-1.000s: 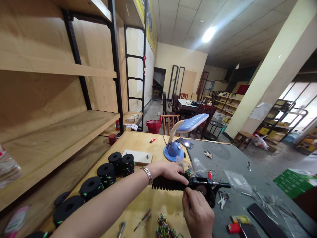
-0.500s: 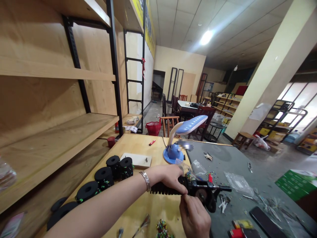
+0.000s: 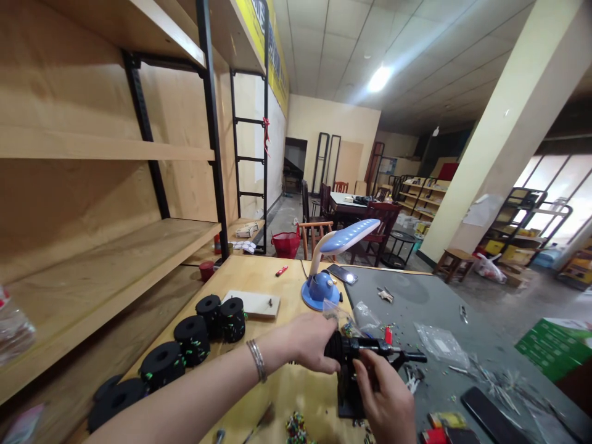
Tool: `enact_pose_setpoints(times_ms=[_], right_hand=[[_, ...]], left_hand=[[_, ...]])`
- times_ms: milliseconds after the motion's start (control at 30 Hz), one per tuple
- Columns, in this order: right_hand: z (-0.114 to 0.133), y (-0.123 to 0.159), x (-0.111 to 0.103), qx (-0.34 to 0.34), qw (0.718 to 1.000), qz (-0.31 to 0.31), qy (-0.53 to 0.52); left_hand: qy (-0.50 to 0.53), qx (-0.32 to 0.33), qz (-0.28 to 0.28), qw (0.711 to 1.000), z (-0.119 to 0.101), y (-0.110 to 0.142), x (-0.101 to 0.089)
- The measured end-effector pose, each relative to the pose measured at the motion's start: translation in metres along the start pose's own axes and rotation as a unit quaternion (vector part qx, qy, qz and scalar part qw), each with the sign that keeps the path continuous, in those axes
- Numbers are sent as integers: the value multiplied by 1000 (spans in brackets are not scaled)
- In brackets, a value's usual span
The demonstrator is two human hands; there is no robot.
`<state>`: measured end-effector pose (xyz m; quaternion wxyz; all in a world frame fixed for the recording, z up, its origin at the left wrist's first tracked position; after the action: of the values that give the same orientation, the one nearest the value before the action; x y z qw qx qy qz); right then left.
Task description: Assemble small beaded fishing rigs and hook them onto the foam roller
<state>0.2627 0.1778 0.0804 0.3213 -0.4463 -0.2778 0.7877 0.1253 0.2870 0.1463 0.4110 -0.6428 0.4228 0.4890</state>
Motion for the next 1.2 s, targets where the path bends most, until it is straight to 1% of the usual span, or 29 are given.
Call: enact_pose_setpoints(times_ms=[67, 167, 267, 367, 433, 500, 567, 667, 733, 800, 833, 900, 967, 1000, 1033, 1100, 1200], right_hand=[[-1, -13, -6, 19, 999, 24, 19], [4, -25, -6, 18, 997, 60, 54], [9, -30, -3, 9, 994, 58, 87], [12, -32, 1, -16, 993, 63, 100], [14, -32, 3, -42, 992, 78, 90], [15, -31, 3, -47, 992, 101, 55], [15, -28, 1, -31, 993, 117, 5], [15, -26, -3, 2, 991, 108, -78], [17, -27, -6, 24, 984, 108, -142], [20, -29, -7, 53, 965, 127, -223], [22, -30, -6, 71, 949, 145, -270], [27, -30, -4, 109, 909, 193, -353], [31, -26, -1, 139, 874, 233, -403], [32, -22, -1, 147, 866, 240, -413], [33, -18, -2, 151, 865, 240, -415], [34, -6, -5, 154, 870, 231, -408], [37, 18, -16, 124, 885, 234, -382]], left_hand=[[-3, -14, -15, 1000, -5, 4, -1], [6, -30, -24, 999, -13, 9, 0], [4, -49, -39, 998, -18, 14, 5], [-5, -73, -66, 995, -22, 19, 12], [-7, -90, -89, 992, -24, 22, 17], [2, -94, -119, 988, -27, 24, 20], [16, -88, -151, 985, -31, 27, 22], [26, -77, -202, 976, -39, 32, 25], [30, -72, -236, 969, -44, 36, 26], [37, -71, -267, 960, -49, 40, 28], [42, -74, -282, 956, -51, 42, 30], [52, -85, -310, 945, -55, 47, 34], [64, -98, -335, 935, -59, 53, 39], [69, -102, -344, 931, -60, 57, 42], [72, -105, -351, 928, -62, 60, 45], [74, -109, -358, 924, -64, 67, 51], [77, -111, -360, 923, -69, 77, 63]])
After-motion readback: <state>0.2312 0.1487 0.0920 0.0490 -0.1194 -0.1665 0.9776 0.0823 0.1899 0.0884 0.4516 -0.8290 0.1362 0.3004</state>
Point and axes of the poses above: each hand's wrist, its own y-axis away from the middle knuckle, its own x-axis out of the palm, z = x × y, the point moved 4 cm from there along -y, towards the middle knuckle, and after that the axes turned 10 degrees about x, right-handed, at the moved point
